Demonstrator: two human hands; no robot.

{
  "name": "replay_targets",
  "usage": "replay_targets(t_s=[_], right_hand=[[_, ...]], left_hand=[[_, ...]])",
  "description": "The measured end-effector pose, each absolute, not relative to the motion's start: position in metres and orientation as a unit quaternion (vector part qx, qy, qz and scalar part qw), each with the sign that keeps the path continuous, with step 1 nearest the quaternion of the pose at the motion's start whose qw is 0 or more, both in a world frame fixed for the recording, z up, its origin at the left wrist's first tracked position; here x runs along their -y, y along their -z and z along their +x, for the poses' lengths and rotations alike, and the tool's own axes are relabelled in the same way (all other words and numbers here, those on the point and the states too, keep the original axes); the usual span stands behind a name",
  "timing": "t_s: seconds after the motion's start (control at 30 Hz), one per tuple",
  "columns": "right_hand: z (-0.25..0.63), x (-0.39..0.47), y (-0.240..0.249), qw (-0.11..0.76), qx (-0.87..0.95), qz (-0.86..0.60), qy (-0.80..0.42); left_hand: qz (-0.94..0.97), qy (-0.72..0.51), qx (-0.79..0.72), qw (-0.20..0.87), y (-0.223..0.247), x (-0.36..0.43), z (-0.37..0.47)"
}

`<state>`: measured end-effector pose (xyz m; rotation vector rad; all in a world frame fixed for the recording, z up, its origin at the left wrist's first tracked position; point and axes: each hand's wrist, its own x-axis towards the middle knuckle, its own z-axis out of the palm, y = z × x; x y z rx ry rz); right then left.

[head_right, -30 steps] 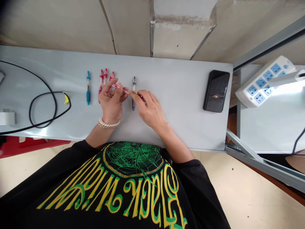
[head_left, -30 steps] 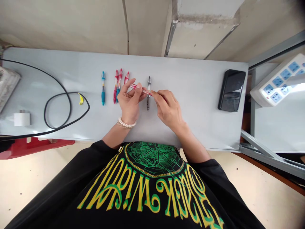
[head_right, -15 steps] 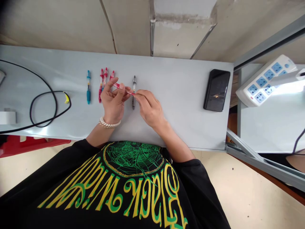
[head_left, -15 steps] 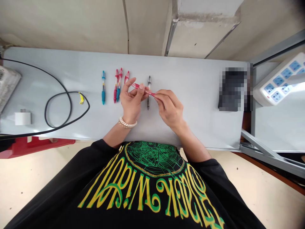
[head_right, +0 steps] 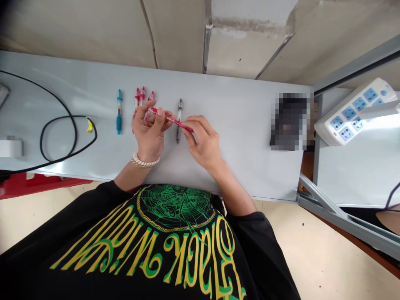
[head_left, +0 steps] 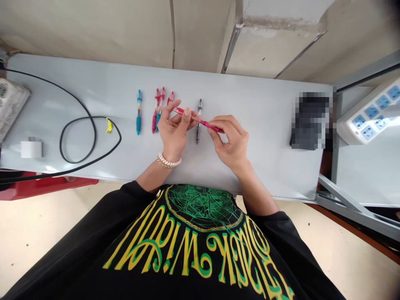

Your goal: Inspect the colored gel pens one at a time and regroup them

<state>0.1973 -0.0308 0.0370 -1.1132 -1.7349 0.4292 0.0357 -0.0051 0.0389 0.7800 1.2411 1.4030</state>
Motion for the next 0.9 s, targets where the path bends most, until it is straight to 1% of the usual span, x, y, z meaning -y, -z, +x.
replay_targets(t_s=[0.13, 0.27, 0.37, 0.57, 0.67, 0.8, 0.9], right_hand=[[0.1966, 0.0314, -0.0354, 0.488, 0.719, -0.471, -0.154], [0.1966, 0.0325, -0.0316, 0.5, 0.722, -0.463, -0.12], [0.1962, 0.0327, -0.0317, 0.518, 0.718, -0.448, -0.123], [0.195, 0.0326, -0.0347, 0.513, 0.722, -0.454, -0.095], [0.1935, 0.0347, -0.0347, 0.502, 0.715, -0.473, -0.115], [0.1921, 0.0363, -0.0339, 0.502, 0.684, -0.495, -0.188], [0.1943, 0.0342, -0.0353, 0.503, 0.691, -0.483, -0.191]], left_hand=[[0.329, -0.593, -0.511, 0.528, -0.0434, 0.0055, 0.0377], [0.334, -0.586, -0.514, 0.53, -0.0429, 0.0061, 0.0379], [0.336, -0.576, -0.53, 0.524, -0.043, 0.0071, 0.0379], [0.333, -0.593, -0.505, 0.531, -0.0444, 0.0081, 0.0393], [0.332, -0.588, -0.506, 0.537, -0.0443, 0.0084, 0.0395], [0.335, -0.577, -0.513, 0.54, -0.0441, 0.0084, 0.0388], [0.326, -0.568, -0.54, 0.529, -0.0444, 0.0075, 0.0376]])
